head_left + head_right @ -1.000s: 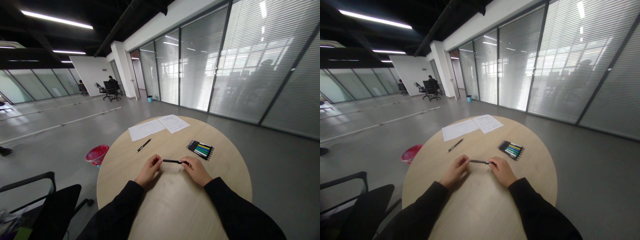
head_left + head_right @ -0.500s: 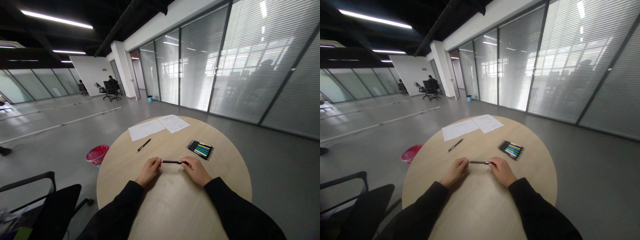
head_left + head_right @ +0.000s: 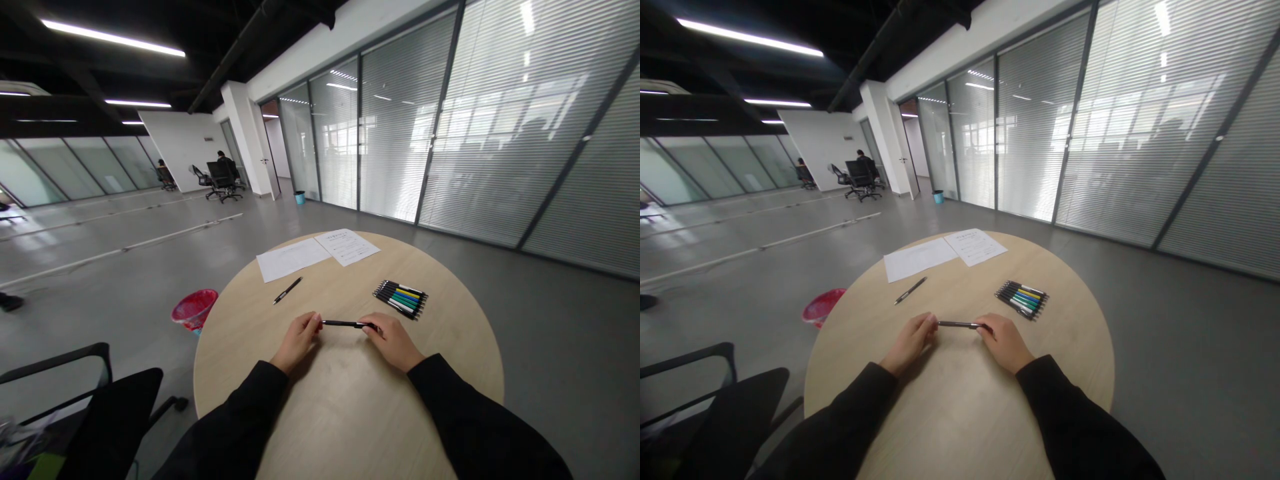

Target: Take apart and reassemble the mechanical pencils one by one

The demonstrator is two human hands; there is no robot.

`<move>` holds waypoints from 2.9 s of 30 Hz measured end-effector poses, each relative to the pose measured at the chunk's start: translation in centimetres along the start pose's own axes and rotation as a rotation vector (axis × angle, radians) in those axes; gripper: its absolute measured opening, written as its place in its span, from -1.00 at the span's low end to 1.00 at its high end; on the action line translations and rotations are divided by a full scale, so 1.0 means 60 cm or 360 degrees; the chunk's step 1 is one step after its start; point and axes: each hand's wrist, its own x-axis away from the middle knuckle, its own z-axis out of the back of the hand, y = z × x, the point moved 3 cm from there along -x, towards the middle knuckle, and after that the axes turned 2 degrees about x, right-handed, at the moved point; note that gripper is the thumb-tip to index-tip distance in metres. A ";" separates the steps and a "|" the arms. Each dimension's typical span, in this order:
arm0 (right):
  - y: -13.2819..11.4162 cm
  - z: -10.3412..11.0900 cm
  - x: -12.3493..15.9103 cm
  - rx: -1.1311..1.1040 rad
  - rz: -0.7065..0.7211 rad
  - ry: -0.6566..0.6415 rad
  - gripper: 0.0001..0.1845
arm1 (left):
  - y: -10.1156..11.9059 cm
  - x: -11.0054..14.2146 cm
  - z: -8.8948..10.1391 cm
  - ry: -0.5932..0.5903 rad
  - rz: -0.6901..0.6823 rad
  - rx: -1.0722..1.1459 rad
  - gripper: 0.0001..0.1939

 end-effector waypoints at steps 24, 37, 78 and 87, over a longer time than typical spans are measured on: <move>0.018 -0.007 0.000 -0.0221 -0.0185 -0.0039 -0.77 | 0.008 0.002 0.003 -0.0084 -0.0276 -0.0198 -0.67; 0.019 -0.006 0.004 -0.0216 -0.0299 0.0033 -0.75 | 0.001 0.001 0.006 0.0042 -0.0103 -0.0156 -0.61; 0.123 0.095 0.055 0.0750 -0.0525 0.0177 -0.86 | -0.006 0.000 0.001 -0.0076 -0.0093 -0.0258 -0.70; 0.136 0.097 0.063 0.0858 -0.0511 0.0220 -0.88 | -0.001 0.004 0.001 -0.0127 -0.0116 -0.0330 -0.71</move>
